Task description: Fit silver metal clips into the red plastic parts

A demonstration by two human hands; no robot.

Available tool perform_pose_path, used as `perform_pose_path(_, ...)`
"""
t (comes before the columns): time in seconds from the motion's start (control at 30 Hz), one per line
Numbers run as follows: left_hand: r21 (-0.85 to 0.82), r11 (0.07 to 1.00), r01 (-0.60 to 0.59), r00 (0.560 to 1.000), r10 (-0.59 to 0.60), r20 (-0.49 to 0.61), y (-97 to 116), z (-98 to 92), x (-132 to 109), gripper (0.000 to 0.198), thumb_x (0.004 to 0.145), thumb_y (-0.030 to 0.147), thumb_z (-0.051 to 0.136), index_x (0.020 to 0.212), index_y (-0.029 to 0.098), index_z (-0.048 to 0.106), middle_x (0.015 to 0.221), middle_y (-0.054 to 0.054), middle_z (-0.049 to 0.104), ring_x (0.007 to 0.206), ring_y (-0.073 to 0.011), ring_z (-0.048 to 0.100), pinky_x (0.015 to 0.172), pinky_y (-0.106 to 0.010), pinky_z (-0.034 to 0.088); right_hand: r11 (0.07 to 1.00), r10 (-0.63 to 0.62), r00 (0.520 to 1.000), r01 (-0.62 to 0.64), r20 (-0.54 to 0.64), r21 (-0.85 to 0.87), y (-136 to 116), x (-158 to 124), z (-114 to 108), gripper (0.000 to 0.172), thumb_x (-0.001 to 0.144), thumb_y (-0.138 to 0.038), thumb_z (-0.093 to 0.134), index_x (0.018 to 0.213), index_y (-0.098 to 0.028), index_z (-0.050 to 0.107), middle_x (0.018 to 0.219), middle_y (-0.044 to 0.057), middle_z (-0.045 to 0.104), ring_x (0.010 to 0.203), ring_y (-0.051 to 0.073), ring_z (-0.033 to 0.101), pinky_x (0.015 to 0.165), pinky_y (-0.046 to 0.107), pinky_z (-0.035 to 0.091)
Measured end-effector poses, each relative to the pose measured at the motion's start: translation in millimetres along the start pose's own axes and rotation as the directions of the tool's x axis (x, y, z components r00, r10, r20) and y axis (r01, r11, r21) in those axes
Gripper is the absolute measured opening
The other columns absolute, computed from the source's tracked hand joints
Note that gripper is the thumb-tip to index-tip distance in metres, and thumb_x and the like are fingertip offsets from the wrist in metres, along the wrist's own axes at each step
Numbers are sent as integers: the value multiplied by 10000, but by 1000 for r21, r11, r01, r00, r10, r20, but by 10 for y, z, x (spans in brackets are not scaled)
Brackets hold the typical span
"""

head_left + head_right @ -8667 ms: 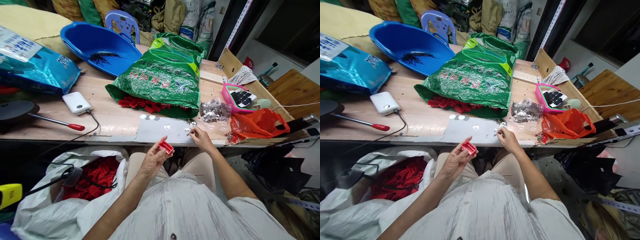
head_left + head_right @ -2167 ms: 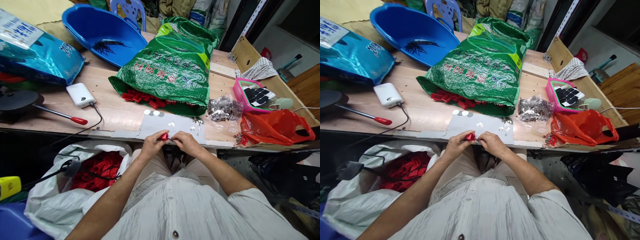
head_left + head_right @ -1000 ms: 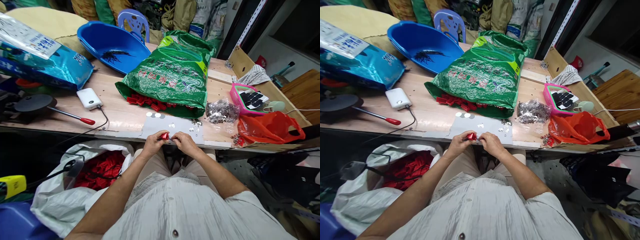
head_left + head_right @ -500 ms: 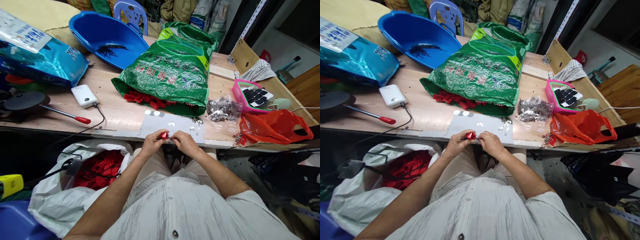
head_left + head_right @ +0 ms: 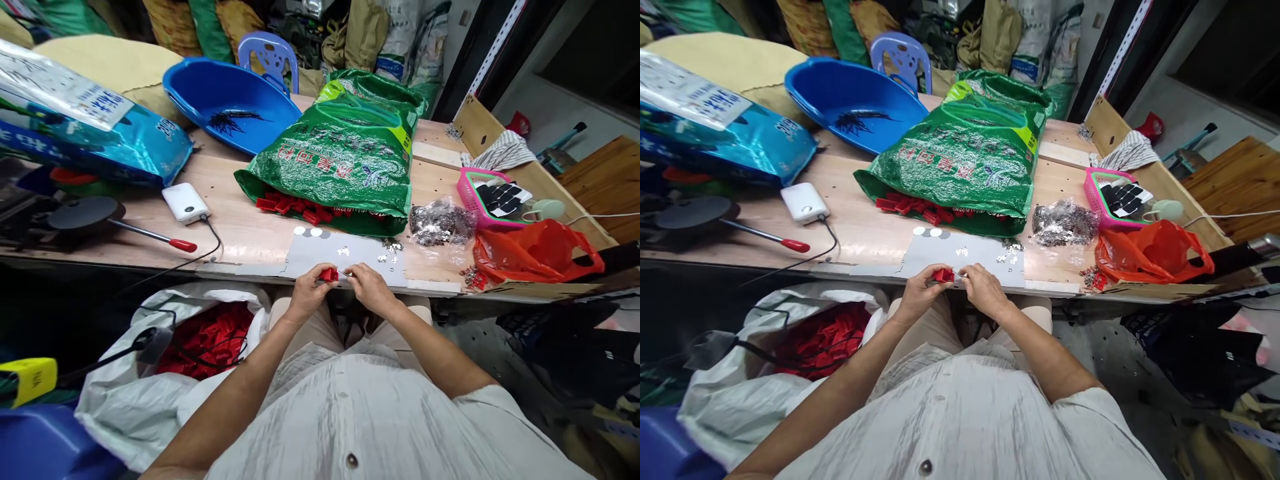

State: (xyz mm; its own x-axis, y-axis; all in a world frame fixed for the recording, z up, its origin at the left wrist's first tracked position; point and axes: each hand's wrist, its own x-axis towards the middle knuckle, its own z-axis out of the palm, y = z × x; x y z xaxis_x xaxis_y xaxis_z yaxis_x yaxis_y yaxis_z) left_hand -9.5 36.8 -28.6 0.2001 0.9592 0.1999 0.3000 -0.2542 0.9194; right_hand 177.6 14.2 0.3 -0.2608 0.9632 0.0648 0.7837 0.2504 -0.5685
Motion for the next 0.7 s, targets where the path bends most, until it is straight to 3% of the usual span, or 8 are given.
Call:
perform_pose_path(0.2,-51,999,-13,1000,12,-10,88,3,-79,280,746,273,704,1017,214,665,1039,-53,718,918,-196,674,908,-335,500,997,-2,1000,3,-2,79,-1,-88,-80,223,928,-156,474,1124,-221,559,1093,43,648,998,173,606,846,279,442)
perform_pose_path(0.33,-92,996,-4,999,0,-37,104,6,-120,270,740,280,726,994,216,663,1045,-60,711,961,-204,664,921,-345,495,989,47,998,-53,45,140,-50,-103,-144,260,940,-175,453,1174,-242,543,943,8,695,877,168,639,785,267,438)
perform_pose_path(0.43,-239,970,51,992,-77,-103,128,4,-162,320,724,299,753,1016,216,653,1025,-46,697,957,-186,660,911,-323,497,980,-14,995,-5,96,198,-113,-121,-193,334,979,-226,417,1300,-256,501,803,-23,691,786,152,639,764,249,434)
perform_pose_path(0.53,-568,807,163,964,-253,-82,191,-7,-210,258,749,329,741,946,207,628,921,-12,690,889,-153,670,896,-314,506,978,-84,985,52,151,201,-195,-143,-230,422,997,-269,402,1418,-273,428,724,-42,670,722,139,629,752,235,430)
perform_pose_path(0.6,-759,602,250,938,-345,35,244,-19,-243,206,777,344,718,809,191,584,833,0,687,836,-143,681,907,-333,515,983,-104,980,75,168,167,-252,-153,-244,440,999,-293,408,1438,-289,419,718,-43,669,712,139,629,731,228,425)
perform_pose_path(0.7,-873,353,336,895,-409,179,316,-34,-289,188,811,311,693,747,179,576,801,-6,697,796,-138,688,940,-351,522,986,-133,978,113,160,125,-325,-157,-248,416,1002,-323,414,1414,-306,461,747,-34,686,735,145,642,702,222,422)
